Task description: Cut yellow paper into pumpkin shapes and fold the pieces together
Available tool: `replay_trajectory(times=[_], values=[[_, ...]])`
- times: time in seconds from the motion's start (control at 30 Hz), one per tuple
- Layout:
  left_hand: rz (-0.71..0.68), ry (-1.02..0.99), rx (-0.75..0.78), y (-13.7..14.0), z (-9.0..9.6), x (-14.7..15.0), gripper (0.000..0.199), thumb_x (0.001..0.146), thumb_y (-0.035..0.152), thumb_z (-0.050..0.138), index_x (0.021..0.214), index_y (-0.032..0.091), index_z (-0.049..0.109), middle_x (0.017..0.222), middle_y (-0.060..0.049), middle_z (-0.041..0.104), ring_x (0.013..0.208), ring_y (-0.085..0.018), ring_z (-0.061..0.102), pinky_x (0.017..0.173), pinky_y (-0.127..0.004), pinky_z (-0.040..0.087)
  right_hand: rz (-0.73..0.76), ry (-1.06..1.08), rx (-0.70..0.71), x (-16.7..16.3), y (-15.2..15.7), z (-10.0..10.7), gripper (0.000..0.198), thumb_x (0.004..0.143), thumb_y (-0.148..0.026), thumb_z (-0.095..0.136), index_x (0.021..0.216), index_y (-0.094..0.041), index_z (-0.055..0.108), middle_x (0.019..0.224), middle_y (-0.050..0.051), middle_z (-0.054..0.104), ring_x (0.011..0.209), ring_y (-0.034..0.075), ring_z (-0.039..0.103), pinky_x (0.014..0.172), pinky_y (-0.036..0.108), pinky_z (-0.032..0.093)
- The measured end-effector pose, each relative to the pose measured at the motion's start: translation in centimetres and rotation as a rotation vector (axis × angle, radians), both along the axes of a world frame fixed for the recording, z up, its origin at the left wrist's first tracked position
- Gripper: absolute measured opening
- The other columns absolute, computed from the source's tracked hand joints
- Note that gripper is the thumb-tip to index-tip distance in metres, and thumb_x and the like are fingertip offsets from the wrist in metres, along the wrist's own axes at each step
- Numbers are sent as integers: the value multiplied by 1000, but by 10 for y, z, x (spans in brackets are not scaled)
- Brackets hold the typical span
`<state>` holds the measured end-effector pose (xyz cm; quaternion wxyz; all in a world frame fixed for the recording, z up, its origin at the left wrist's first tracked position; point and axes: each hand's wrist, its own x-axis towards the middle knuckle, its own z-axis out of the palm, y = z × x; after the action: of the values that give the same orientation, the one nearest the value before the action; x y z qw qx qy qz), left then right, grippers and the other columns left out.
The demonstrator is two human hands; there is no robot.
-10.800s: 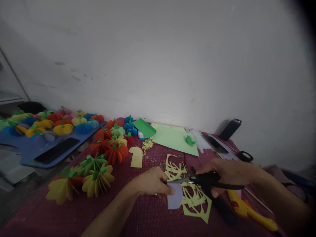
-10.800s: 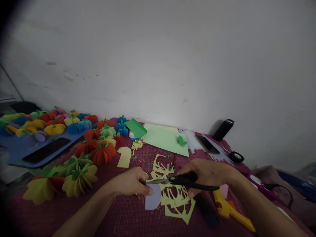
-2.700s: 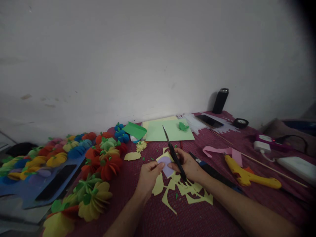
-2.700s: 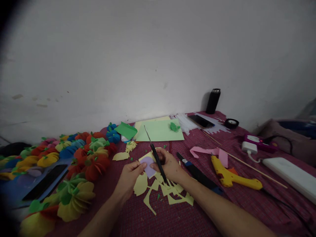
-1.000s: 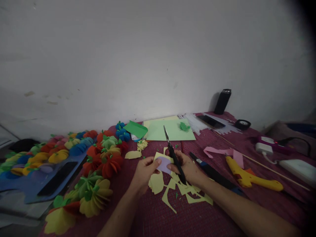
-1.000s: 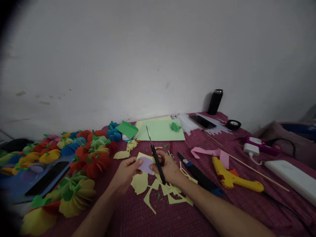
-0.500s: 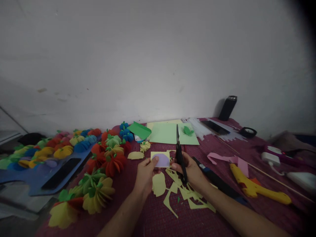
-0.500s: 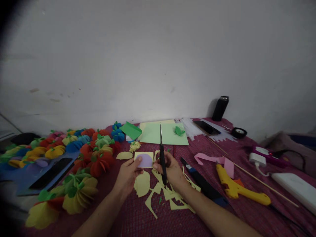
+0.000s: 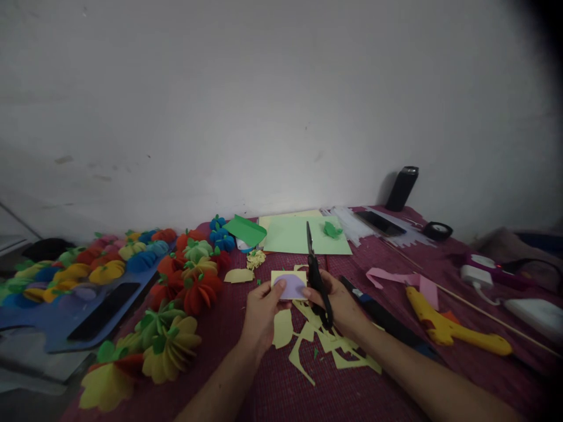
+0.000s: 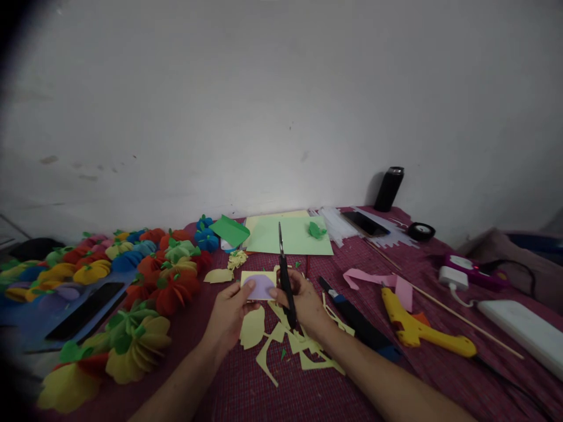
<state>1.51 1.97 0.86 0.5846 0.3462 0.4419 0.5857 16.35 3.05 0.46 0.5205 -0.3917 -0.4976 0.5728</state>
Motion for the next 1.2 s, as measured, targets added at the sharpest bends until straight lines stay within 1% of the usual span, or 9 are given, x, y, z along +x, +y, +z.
replay_trajectory(times=[0.1,0.27,0.37,0.5,0.6,0.73,0.9,1.07,1.2], values=[[-10,11,2,-1,-1,1,29,65,35,66,79,10,66,75,-7,64,62,-13,56,52,-24,48,-6,-36,-7,-1,-1,0,47,56,-38,73,95,-21,54,67,-3,55,54,10,49,49,22,40],[-52,0,3,-1,0,1,27,66,34,65,80,10,66,78,-8,65,66,-14,57,56,-26,49,3,-64,9,0,-2,3,49,56,-37,72,98,-21,52,67,-3,55,54,11,48,48,22,39],[-80,-9,-3,-2,3,-1,29,67,36,65,81,10,66,78,-9,65,66,-14,58,56,-26,49,2,-82,19,1,-2,6,49,56,-36,71,98,-21,52,65,-4,54,53,10,47,47,21,38],[-106,-31,10,-2,8,-5,35,72,40,58,87,10,66,82,-10,66,69,-15,59,58,-25,49,18,-103,24,3,-3,8,48,56,-35,72,97,-20,51,61,-5,51,51,9,46,45,19,36],[-125,0,6,-1,12,-7,34,71,37,59,89,9,65,85,-11,65,73,-16,59,59,-25,49,19,-96,27,4,-2,7,48,57,-35,71,97,-20,51,61,-5,51,51,8,46,45,19,37],[-160,81,-10,-2,12,-6,33,69,34,63,90,8,66,83,-11,65,71,-16,58,58,-26,48,32,-92,52,5,-1,6,48,57,-35,71,97,-20,51,64,-4,53,53,10,48,48,20,38],[-173,139,-2,-2,9,-4,30,68,32,64,85,8,67,75,-9,64,65,-13,55,58,-27,47,40,-114,73,5,0,5,47,58,-34,71,98,-20,50,63,-4,54,54,10,48,49,21,38],[-178,155,-20,-2,8,-4,27,66,32,66,75,7,67,65,-7,61,57,-11,51,54,-26,44,58,-118,68,4,0,5,48,58,-34,71,99,-20,49,63,-5,52,51,8,45,46,19,35],[-204,153,-43,-2,7,-4,26,64,33,67,69,7,65,60,-6,59,53,-10,51,53,-25,43,93,-95,62,5,0,5,47,58,-31,72,96,-20,46,65,-5,50,54,9,45,49,20,37]])
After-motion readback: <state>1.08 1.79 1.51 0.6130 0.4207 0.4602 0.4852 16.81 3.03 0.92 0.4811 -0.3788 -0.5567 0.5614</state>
